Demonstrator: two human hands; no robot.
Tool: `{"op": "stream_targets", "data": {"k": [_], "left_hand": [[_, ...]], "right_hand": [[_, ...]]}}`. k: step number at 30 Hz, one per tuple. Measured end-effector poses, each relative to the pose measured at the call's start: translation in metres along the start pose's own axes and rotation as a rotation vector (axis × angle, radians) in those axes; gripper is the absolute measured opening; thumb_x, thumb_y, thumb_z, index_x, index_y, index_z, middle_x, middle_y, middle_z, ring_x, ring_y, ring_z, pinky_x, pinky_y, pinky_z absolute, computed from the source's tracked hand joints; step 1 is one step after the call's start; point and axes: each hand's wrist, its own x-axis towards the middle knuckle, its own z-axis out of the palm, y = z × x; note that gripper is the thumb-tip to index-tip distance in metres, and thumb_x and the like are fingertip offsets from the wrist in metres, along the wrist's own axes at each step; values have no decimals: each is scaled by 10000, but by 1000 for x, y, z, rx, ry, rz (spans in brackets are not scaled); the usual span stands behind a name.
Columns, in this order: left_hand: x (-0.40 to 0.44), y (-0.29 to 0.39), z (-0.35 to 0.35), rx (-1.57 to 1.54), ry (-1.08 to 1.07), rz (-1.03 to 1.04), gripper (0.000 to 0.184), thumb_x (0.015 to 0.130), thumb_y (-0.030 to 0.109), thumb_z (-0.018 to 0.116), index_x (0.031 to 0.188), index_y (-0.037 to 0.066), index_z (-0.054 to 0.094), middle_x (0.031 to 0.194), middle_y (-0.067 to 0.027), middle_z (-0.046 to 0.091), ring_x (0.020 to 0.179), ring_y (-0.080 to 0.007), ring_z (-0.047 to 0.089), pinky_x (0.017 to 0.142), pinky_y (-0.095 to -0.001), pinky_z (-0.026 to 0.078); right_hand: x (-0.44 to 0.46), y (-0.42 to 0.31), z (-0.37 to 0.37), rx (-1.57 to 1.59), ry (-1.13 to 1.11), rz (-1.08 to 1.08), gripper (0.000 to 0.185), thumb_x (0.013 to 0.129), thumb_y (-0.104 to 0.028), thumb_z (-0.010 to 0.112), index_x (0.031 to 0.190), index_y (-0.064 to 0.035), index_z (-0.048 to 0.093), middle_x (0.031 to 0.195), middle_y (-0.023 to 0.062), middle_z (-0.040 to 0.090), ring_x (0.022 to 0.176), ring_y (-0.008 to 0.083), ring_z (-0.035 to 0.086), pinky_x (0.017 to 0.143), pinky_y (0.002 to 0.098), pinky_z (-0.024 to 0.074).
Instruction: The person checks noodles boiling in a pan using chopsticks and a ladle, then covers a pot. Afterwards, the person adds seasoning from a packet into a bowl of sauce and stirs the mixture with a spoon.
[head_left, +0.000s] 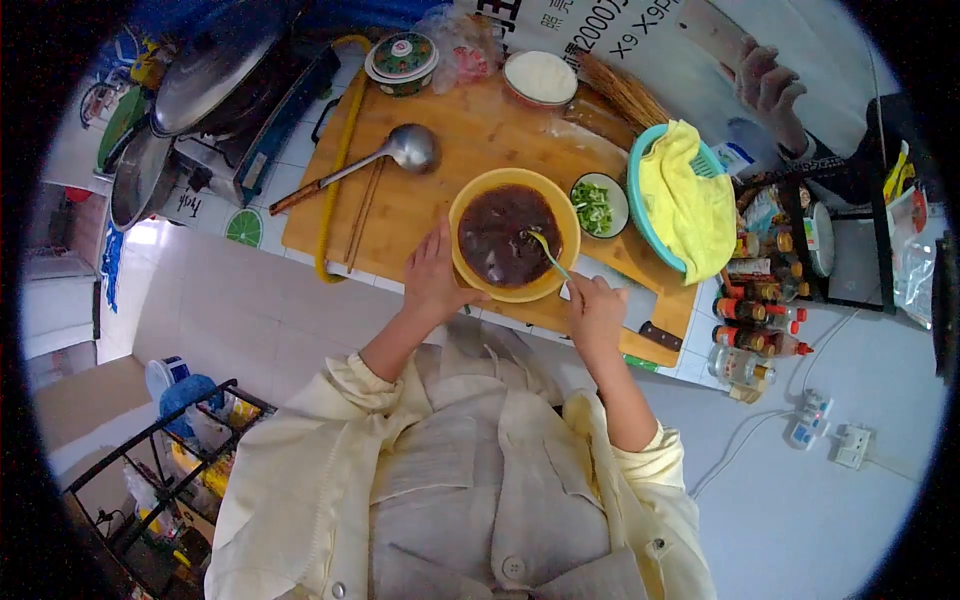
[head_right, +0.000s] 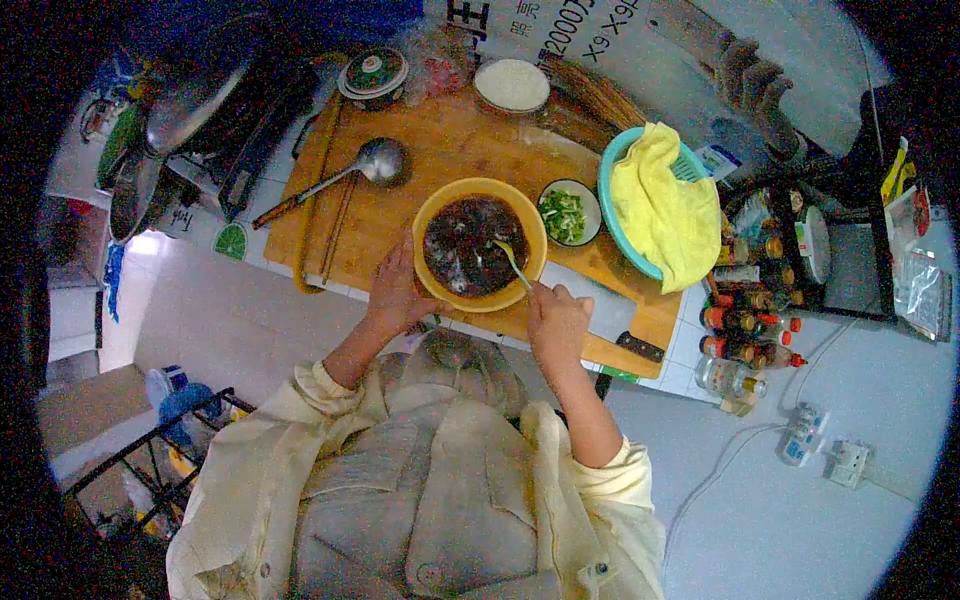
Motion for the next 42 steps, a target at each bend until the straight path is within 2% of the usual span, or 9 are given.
{"op": "stream_targets", "data": {"k": [3, 5, 9, 14, 21, 23, 26, 39, 42], "left_hand": [[0, 0, 0, -2, -7, 5, 1284, 449, 405, 874, 1435, 14, 151, 1372, -174, 386, 1273, -314, 379, 1029, -443, 323], [1, 0, 0, -6, -7, 17, 1284, 448, 402, 875, 1435, 15, 151, 1373, -174, 384, 1275, -317, 377, 1030, -444, 322], [1, 2, -2, -9, -22, -26, 1290, 446, 404, 875, 1438, 18, 145, 1375, -172, 381, 1285, -317, 362, 1034, -447, 314], [-1, -2, 1, -22, -1, -2, 1304, 444, 412, 875, 1442, 21, 133, 1374, -170, 379, 1294, -312, 350, 1041, -444, 300], [0, 3, -3, -16, -35, -25, 1329, 439, 441, 872, 1441, 4, 117, 1366, -172, 388, 1281, -308, 366, 1041, -439, 302], [-1, 2, -3, -16, -30, -18, 1327, 442, 443, 872, 1440, 0, 118, 1365, -172, 390, 1279, -310, 368, 1041, -437, 303], [0, 0, -1, -5, -29, -15, 1320, 450, 446, 871, 1440, 1, 121, 1363, -173, 392, 1276, -315, 371, 1041, -433, 305], [0, -5, 7, -58, -11, -10, 1300, 455, 406, 874, 1443, 16, 124, 1387, -172, 360, 1297, -319, 340, 1053, -450, 284], [0, -6, 8, -62, -5, 5, 1296, 452, 403, 874, 1442, 19, 131, 1389, -173, 359, 1298, -313, 339, 1051, -448, 287]], "right_hand": [[-4, -1, -6, 200, 60, 71, 157, 856, -207, 601, 905, -99, 703, 704, 108, 583, 644, 222, 523, 652, 338, 338], [-2, -8, -19, 455, -336, 526, 179, 858, -206, 603, 888, -59, 700, 707, 69, 615, 651, 182, 531, 603, 312, 335], [-22, 20, 36, 901, -214, 449, 238, 882, -242, 584, 927, -28, 680, 773, 73, 660, 652, 171, 555, 569, 293, 401], [-23, 17, 34, 1318, -330, 781, 236, 902, -256, 596, 915, -31, 669, 716, -15, 562, 624, 93, 444, 561, 235, 354], [6, 1, 14, 1001, -51, 564, 195, 882, -199, 612, 984, -39, 655, 642, -13, 505, 557, 106, 421, 524, 265, 324], [11, 13, 22, 472, 187, 68, 202, 860, -177, 616, 1033, -82, 664, 646, 30, 515, 575, 179, 468, 579, 318, 338], [20, -2, 8, 171, 246, -13, 192, 840, -169, 618, 1015, -124, 686, 698, 65, 538, 651, 235, 509, 667, 364, 333], [-7, 10, 14, 432, -12, 147, 173, 840, -186, 612, 955, -86, 696, 755, 118, 624, 662, 241, 557, 687, 362, 362], [-12, 1, 4, 593, -282, 516, 191, 859, -190, 608, 935, -31, 680, 770, 103, 650, 645, 178, 557, 653, 310, 411]]}}
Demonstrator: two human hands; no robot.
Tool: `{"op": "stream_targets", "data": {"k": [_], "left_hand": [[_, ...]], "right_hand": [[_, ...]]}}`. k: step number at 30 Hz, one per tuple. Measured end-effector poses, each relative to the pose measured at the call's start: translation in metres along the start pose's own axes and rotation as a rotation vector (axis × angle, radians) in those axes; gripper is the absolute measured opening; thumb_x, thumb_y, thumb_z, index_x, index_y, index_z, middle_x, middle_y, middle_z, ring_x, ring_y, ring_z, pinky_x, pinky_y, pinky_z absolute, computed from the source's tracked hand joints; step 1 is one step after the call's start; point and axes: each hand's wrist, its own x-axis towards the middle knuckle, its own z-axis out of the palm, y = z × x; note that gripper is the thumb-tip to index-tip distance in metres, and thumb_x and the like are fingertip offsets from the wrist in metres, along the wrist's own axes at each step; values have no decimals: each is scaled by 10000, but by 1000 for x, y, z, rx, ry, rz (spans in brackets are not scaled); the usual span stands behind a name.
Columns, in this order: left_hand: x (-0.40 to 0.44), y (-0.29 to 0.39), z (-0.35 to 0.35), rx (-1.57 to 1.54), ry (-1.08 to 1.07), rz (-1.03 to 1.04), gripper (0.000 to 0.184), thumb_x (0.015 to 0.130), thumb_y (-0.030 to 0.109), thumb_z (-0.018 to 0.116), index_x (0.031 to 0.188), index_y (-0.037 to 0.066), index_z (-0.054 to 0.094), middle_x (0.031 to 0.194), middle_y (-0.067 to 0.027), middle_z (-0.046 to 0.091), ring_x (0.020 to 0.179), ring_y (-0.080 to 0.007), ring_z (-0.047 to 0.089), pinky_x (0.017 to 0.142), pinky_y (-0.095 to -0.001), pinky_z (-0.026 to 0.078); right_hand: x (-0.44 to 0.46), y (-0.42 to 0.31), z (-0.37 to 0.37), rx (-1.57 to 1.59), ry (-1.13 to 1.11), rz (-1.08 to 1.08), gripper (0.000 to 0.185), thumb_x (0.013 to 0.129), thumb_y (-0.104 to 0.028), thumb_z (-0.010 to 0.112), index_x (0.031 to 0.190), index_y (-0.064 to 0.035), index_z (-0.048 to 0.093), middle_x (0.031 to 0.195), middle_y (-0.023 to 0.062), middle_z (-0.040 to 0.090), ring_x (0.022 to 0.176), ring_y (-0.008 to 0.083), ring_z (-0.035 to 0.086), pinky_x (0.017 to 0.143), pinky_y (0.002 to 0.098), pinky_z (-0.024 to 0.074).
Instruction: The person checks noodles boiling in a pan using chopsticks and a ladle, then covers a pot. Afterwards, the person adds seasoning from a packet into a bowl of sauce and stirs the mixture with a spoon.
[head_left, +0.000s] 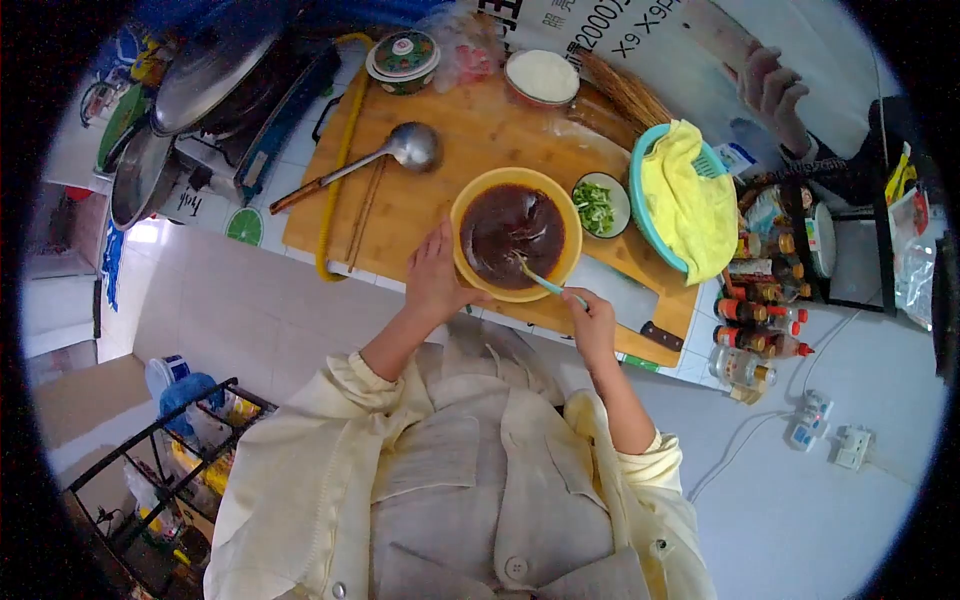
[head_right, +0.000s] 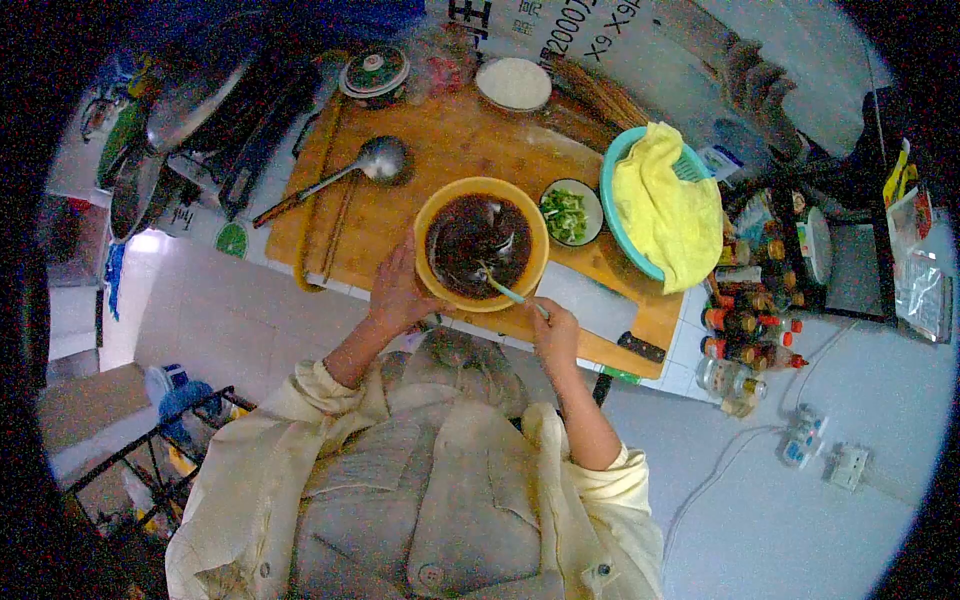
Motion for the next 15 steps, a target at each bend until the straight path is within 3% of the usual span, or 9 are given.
{"op": "stream_targets", "data": {"k": [2, 5, 9, 11, 15], "left_hand": [[0, 1, -2, -1, -2, 4, 1294, 452, 405, 874, 1442, 22, 134, 1390, -172, 358, 1299, -309, 340, 1049, -447, 291], [0, 6, -7, 24, -15, -16, 1295, 451, 413, 873, 1444, 30, 134, 1392, -169, 359, 1296, -303, 348, 1041, -446, 300], [0, 5, -6, 42, -15, -24, 1303, 448, 416, 874, 1447, 34, 129, 1378, -168, 375, 1284, -302, 366, 1031, -448, 310], [0, 6, -6, 45, -10, -14, 1308, 446, 416, 875, 1447, 33, 126, 1370, -168, 382, 1279, -307, 371, 1029, -450, 311], [-1, 8, -8, 46, -17, -35, 1319, 443, 408, 876, 1449, 28, 113, 1355, -174, 391, 1271, -322, 373, 1023, -458, 314]], "right_hand": [[1, 9, 6, 269, -59, -45, 215, 875, -198, 608, 924, 4, 664, 761, 63, 646, 655, 109, 530, 613, 268, 428], [3, 13, 11, 520, -86, 13, 231, 887, -206, 607, 923, 17, 654, 765, 25, 631, 704, 79, 517, 621, 258, 421], [10, -2, 10, 480, 43, -54, 196, 870, -195, 617, 932, -16, 668, 721, 25, 617, 653, 125, 525, 654, 289, 405], [18, -7, 6, 22, 218, -413, 180, 842, -194, 636, 963, -69, 681, 698, 32, 570, 644, 187, 512, 675, 332, 368], [31, -24, 6, -337, 409, -653, 197, 806, -178, 647, 992, -127, 691, 701, 54, 514, 662, 235, 486, 666, 368, 331]]}}
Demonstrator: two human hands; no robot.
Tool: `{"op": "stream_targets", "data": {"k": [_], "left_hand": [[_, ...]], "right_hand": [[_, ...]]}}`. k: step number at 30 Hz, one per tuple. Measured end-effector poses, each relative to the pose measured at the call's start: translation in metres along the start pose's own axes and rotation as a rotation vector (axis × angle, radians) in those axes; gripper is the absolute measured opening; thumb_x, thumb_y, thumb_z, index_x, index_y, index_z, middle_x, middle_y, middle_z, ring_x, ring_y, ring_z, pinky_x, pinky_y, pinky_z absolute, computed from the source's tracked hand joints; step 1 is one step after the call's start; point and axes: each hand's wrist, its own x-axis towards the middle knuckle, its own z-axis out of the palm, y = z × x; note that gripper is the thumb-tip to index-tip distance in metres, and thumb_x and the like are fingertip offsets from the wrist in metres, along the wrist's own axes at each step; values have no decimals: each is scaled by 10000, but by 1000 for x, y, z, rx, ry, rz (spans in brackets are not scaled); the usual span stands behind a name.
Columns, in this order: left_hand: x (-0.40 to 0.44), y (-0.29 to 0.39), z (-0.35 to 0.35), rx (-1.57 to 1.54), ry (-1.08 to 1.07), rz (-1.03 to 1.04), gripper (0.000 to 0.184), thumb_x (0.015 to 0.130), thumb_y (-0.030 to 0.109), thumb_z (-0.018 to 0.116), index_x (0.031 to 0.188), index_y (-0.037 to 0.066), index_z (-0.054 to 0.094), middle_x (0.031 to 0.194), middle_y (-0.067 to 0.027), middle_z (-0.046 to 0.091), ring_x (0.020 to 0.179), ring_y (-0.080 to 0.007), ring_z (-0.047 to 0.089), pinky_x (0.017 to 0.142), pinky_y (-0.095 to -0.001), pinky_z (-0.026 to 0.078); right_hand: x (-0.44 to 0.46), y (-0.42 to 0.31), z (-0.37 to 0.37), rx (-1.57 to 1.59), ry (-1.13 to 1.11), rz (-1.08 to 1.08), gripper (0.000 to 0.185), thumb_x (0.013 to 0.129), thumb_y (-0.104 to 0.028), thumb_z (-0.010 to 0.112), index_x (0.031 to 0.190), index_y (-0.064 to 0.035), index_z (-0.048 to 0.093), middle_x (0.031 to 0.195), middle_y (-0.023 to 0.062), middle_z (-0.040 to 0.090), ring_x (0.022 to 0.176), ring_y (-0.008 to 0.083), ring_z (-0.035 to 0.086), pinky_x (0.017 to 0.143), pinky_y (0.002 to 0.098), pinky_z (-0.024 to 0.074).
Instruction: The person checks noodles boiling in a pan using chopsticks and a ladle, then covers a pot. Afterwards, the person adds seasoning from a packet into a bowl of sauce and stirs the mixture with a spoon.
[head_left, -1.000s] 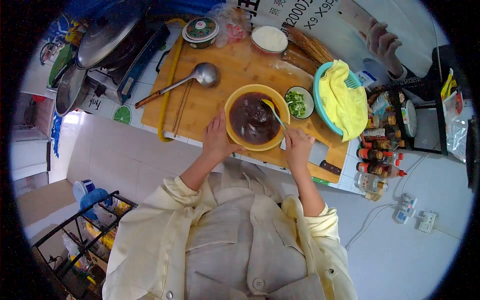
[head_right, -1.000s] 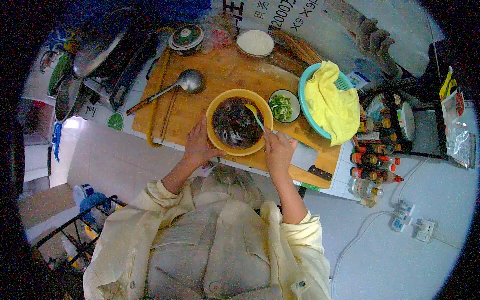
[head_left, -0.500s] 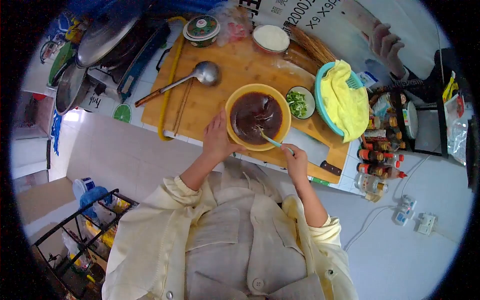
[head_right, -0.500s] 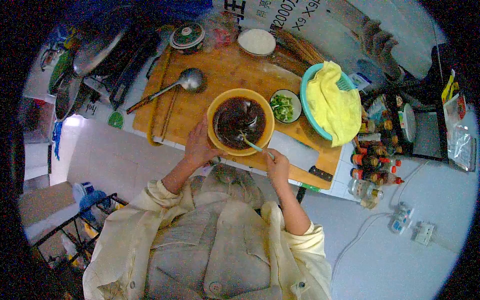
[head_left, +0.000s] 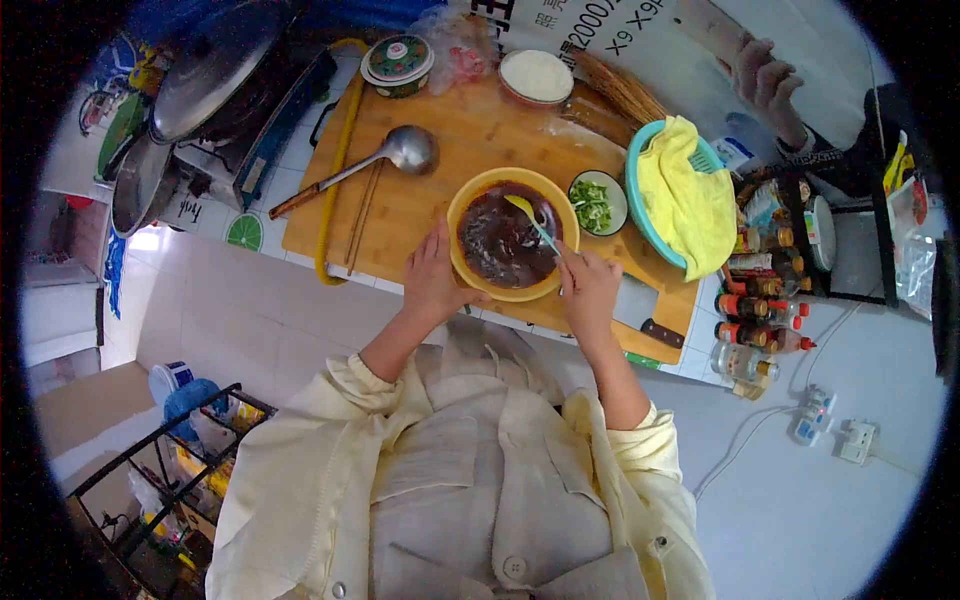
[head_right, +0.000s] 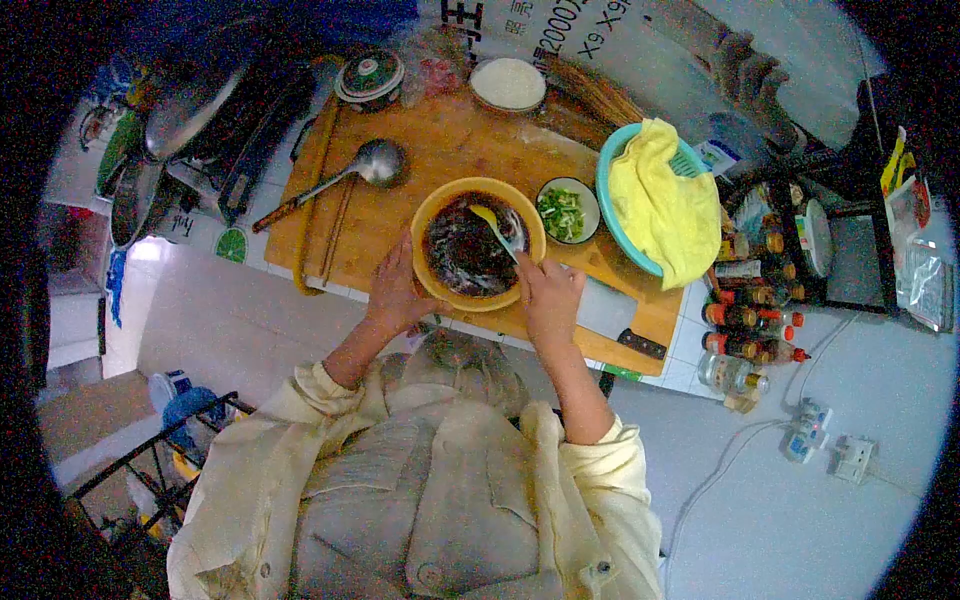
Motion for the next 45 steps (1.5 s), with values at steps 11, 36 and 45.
{"op": "stream_targets", "data": {"k": [11, 36, 45], "left_hand": [[0, -4, 4, -6, 15, 20, 1308, 453, 398, 875, 1448, 23, 113, 1360, -171, 385, 1274, -320, 369, 1027, -450, 315], [0, 1, -2, 3, 3, 10, 1273, 457, 399, 872, 1431, 1, 155, 1364, -190, 379, 1275, -332, 371, 1022, -452, 317], [0, 2, -4, -2, 3, 13, 1260, 457, 387, 873, 1429, 10, 165, 1373, -160, 376, 1299, -308, 346, 1027, -451, 308]], "right_hand": [[-7, -2, 1, -129, -142, -146, 180, 789, -144, 619, 950, -171, 695, 709, 47, 515, 675, 227, 492, 642, 382, 306], [-9, -23, -1, -113, -171, -203, 237, 774, -102, 618, 998, -151, 676, 729, 39, 516, 674, 203, 483, 660, 354, 299], [-7, -7, 1, -366, -151, -200, 302, 757, -91, 557, 1039, -126, 661, 719, 35, 527, 696, 208, 530, 667, 376, 325]]}}
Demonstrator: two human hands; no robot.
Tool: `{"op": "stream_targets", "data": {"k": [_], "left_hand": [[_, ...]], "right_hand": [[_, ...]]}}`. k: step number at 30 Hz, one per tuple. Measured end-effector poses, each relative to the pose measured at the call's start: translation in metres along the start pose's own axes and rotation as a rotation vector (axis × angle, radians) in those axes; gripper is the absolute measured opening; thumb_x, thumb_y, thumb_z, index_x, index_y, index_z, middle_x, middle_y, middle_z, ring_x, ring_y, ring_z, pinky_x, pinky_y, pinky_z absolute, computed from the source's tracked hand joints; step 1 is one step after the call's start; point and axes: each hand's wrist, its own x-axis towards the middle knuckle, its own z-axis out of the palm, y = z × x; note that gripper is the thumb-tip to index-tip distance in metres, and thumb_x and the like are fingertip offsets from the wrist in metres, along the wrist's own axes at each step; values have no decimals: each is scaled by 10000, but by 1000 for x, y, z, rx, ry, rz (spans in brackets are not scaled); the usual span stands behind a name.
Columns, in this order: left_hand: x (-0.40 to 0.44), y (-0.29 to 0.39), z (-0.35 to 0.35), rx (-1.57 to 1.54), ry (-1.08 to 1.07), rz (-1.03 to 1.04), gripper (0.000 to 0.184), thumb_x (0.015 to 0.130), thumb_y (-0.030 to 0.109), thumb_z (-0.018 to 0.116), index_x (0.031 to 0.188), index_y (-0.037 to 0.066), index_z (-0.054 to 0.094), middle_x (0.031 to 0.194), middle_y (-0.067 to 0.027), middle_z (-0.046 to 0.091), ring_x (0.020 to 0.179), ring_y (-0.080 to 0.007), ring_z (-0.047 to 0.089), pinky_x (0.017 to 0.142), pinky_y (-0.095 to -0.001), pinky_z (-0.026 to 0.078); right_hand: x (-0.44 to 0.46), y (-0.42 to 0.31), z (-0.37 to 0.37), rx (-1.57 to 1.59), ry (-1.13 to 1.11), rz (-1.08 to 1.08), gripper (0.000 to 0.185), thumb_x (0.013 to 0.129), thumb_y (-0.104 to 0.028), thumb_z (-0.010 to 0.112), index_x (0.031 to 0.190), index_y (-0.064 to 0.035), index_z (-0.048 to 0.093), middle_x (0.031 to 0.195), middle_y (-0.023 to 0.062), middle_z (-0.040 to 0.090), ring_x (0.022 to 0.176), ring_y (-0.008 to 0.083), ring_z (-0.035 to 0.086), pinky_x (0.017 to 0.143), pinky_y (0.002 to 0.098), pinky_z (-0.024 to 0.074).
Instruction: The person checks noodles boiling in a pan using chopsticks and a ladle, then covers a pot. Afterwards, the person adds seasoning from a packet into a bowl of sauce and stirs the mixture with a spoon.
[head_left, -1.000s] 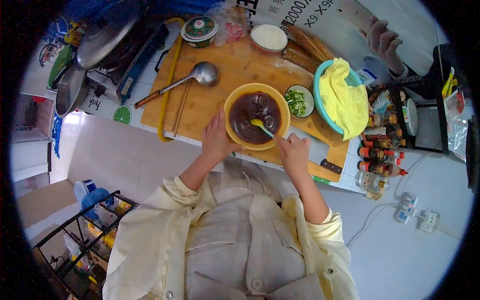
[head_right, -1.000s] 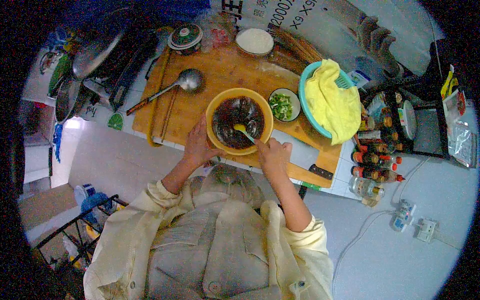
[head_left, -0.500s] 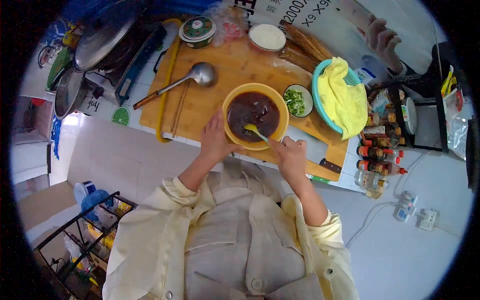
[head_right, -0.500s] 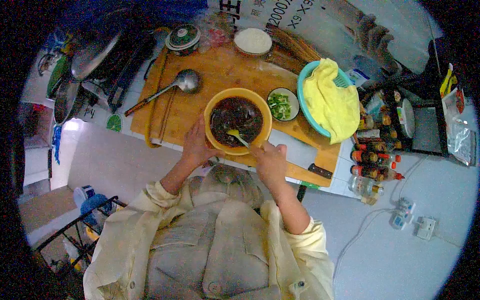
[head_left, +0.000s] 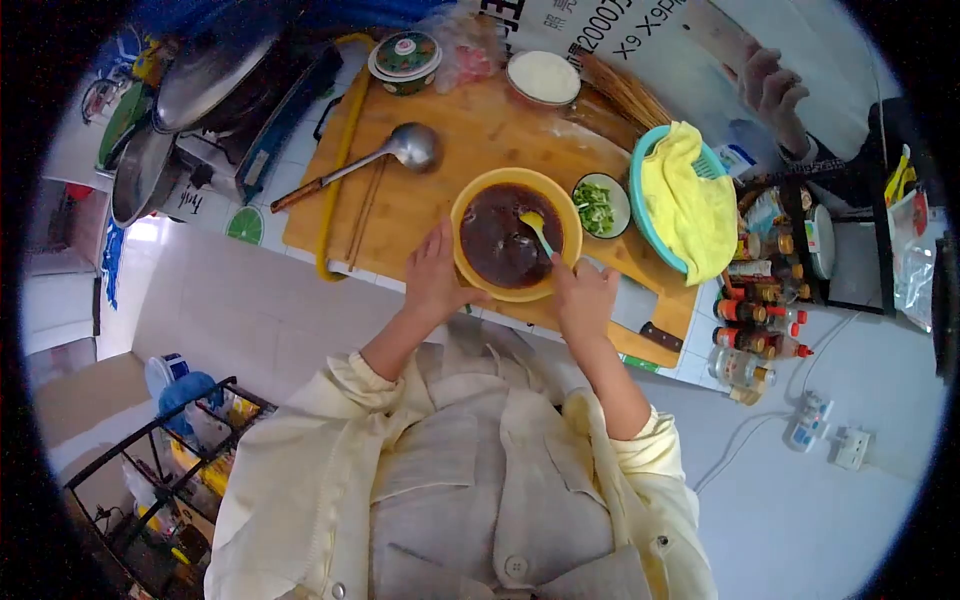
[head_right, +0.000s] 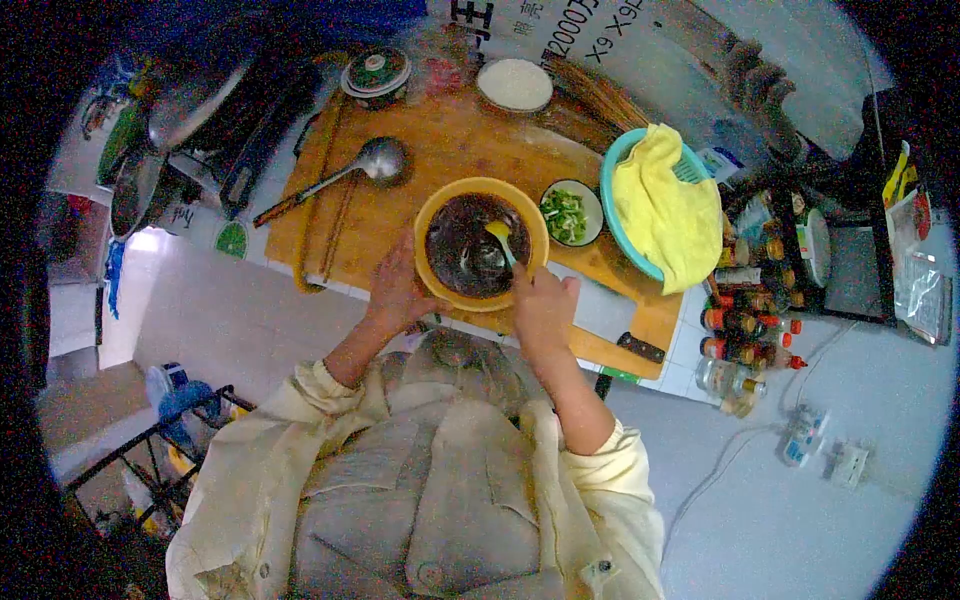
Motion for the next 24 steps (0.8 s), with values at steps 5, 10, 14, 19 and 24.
{"op": "stream_targets", "data": {"k": [5, 10, 14, 19, 24], "left_hand": [[-2, -1, 2, 1, 13, 1, 1252, 462, 402, 869, 1427, 14, 172, 1376, -149, 375, 1301, -302, 343, 1027, -450, 311], [1, -9, 14, 8, 54, 39, 1271, 453, 411, 871, 1433, 13, 165, 1376, -158, 378, 1301, -305, 343, 1030, -448, 311], [3, -4, 6, -6, -12, -4, 1291, 446, 403, 877, 1437, 7, 151, 1377, -172, 378, 1296, -311, 350, 1031, -446, 313], [1, -3, 5, 5, 2, 8, 1305, 445, 392, 881, 1437, -5, 132, 1368, -190, 382, 1280, -324, 368, 1022, -450, 325], [1, -2, 4, -6, 21, 17, 1299, 440, 389, 882, 1433, -10, 145, 1363, -194, 388, 1274, -327, 376, 1022, -448, 327]], "right_hand": [[-18, 3, -24, 90, -122, 139, 248, 772, -147, 586, 1004, -123, 671, 698, 59, 562, 665, 217, 539, 677, 382, 316], [-31, 3, -33, 471, -175, 364, 188, 823, -181, 598, 959, -95, 694, 749, 115, 627, 676, 264, 583, 658, 358, 387], [-40, 9, -2, 906, -235, 594, 223, 861, -236, 609, 954, -54, 697, 811, 134, 673, 730, 215, 623, 638, 296, 445], [-23, -2, -7, 1300, -322, 836, 258, 882, -247, 604, 1003, -31, 676, 741, -7, 559, 673, 82, 486, 609, 256, 385], [4, -5, -9, 1186, -109, 688, 221, 888, -215, 590, 1010, -55, 681, 764, 61, 650, 677, 155, 561, 595, 293, 408]]}}
